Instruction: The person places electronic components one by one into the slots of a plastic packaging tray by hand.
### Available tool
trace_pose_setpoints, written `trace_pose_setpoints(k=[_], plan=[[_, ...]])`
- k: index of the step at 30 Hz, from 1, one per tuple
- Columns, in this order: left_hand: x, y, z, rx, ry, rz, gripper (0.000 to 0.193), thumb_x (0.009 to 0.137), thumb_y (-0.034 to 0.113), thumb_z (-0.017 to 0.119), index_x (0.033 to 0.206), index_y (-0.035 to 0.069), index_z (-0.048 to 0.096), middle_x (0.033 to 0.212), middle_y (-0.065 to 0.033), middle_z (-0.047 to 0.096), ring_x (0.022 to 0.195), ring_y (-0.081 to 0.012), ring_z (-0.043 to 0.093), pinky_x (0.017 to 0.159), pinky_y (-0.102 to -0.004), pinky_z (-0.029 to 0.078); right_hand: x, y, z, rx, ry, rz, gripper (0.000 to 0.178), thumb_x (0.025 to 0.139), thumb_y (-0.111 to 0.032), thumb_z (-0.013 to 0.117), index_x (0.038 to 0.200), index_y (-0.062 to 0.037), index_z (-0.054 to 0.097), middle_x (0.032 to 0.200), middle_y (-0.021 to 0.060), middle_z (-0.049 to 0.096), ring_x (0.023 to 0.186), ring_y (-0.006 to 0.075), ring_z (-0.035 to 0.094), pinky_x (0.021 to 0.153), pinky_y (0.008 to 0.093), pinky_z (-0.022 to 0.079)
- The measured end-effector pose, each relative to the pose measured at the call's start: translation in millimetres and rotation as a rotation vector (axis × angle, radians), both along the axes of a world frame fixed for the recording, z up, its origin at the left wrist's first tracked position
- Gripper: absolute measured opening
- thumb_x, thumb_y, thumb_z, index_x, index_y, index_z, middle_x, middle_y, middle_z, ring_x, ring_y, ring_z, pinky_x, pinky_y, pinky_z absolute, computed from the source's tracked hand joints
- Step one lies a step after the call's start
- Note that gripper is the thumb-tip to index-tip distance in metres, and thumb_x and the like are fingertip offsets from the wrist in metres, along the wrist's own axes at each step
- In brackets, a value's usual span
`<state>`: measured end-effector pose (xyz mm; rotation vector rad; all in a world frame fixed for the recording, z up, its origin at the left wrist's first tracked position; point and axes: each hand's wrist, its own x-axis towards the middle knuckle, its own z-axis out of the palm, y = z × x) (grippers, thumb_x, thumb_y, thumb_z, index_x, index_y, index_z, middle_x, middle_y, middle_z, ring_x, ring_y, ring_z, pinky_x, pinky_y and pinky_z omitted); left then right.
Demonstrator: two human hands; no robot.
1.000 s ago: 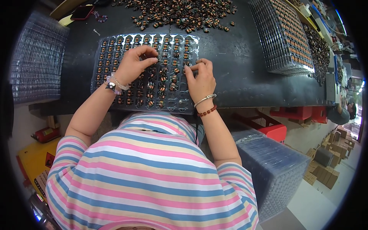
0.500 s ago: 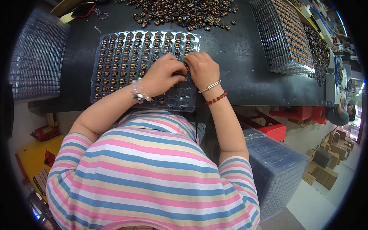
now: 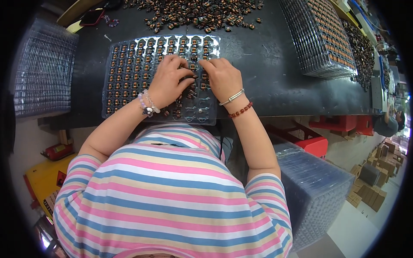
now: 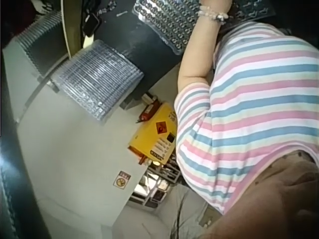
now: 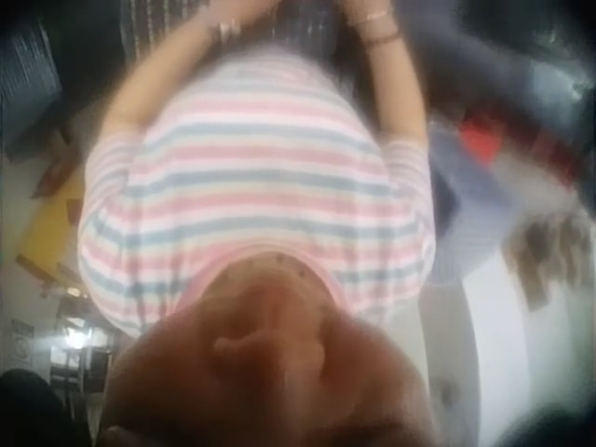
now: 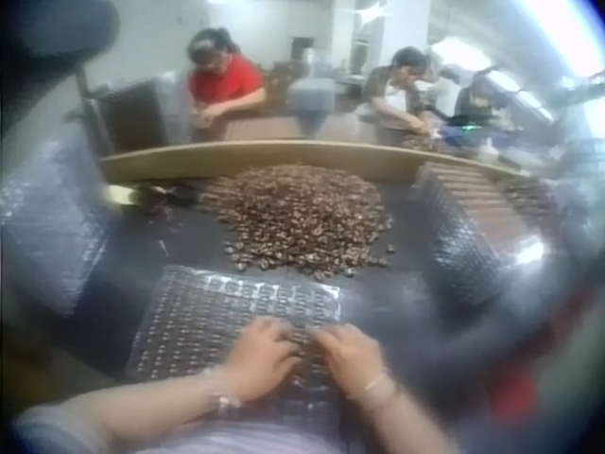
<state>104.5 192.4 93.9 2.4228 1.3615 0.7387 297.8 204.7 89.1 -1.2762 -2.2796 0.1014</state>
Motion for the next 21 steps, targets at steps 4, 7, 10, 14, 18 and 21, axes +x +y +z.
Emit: trace_pose_setpoints(k=[4, 7, 10, 14, 18, 21], plan=[[3.7, 3.1, -3.7, -0.085, -0.066, 0.022, 0.012, 0.077, 0.019, 0.07, 0.083, 0.009, 0.07, 0.1, -0.0041, 0.059, 0.108, -0.0263, 0.048, 0.092, -0.041, 0.039, 3.1, -10.2, 5.5, -0.008, -0.006, 0.032, 0.026, 0.079, -0.006, 0.064, 0.103, -0.0143, 0.068, 0.093, 0.0003, 0.066, 0.08, 0.0201, 0.061, 0.066, 0.0309, 0.052], [5.7, 6.3, -10.6, -0.051, -0.123, 0.021, 0.011, 0.078, 0.018, 0.069, 0.083, 0.008, 0.069, 0.098, -0.0045, 0.061, 0.107, -0.0261, 0.048, 0.093, -0.0414, 0.039, 1.7, -10.3, 8.3, 0.018, 0.057, 0.022, 0.021, 0.078, -0.005, 0.065, 0.098, -0.0118, 0.068, 0.091, 0.0026, 0.067, 0.078, 0.021, 0.062, 0.066, 0.0317, 0.051], [3.4, 8.1, -5.9, -0.093, -0.271, -0.003, 0.011, 0.082, 0.016, 0.065, 0.087, 0.006, 0.065, 0.092, -0.0084, 0.064, 0.098, -0.0275, 0.055, 0.087, -0.0397, 0.043, 1.4, -9.6, 7.5, 0.073, 0.162, -0.016, 0.016, 0.078, -0.004, 0.066, 0.093, -0.0089, 0.068, 0.086, 0.0048, 0.067, 0.075, 0.0225, 0.062, 0.066, 0.0324, 0.051], [-6.0, 6.2, 12.4, -0.278, -0.342, 0.024, 0.013, 0.088, 0.012, 0.059, 0.096, 0.003, 0.062, 0.091, -0.0101, 0.064, 0.092, -0.0246, 0.059, 0.082, -0.0345, 0.047, 1.4, -30.9, 16.8, 0.014, 0.246, -0.009, 0.013, 0.078, -0.003, 0.067, 0.09, -0.0073, 0.067, 0.082, 0.006, 0.067, 0.072, 0.0238, 0.062, 0.066, 0.0324, 0.05], [-15.1, 10.4, 18.8, -0.584, -0.538, 0.055, 0.025, 0.091, 0.006, 0.056, 0.115, 0.005, 0.058, 0.098, -0.0053, 0.06, 0.095, -0.0151, 0.057, 0.084, -0.0268, 0.045, 4.7, -51.4, 15.9, -0.192, 0.274, 0.037, 0.013, 0.078, -0.002, 0.066, 0.09, -0.0063, 0.067, 0.088, 0.0067, 0.066, 0.081, 0.0249, 0.061, 0.072, 0.034, 0.048], [-24.6, 17.2, 20.2, -0.648, -0.623, 0.02, 0.035, 0.09, 0.003, 0.056, 0.123, 0.011, 0.059, 0.104, -0.003, 0.056, 0.095, -0.0153, 0.055, 0.085, -0.026, 0.044, 2.9, -52.3, 15.4, -0.193, 0.23, 0.028, 0.013, 0.078, -0.002, 0.067, 0.091, -0.0057, 0.067, 0.091, 0.0072, 0.065, 0.086, 0.025, 0.06, 0.077, 0.0353, 0.046]])
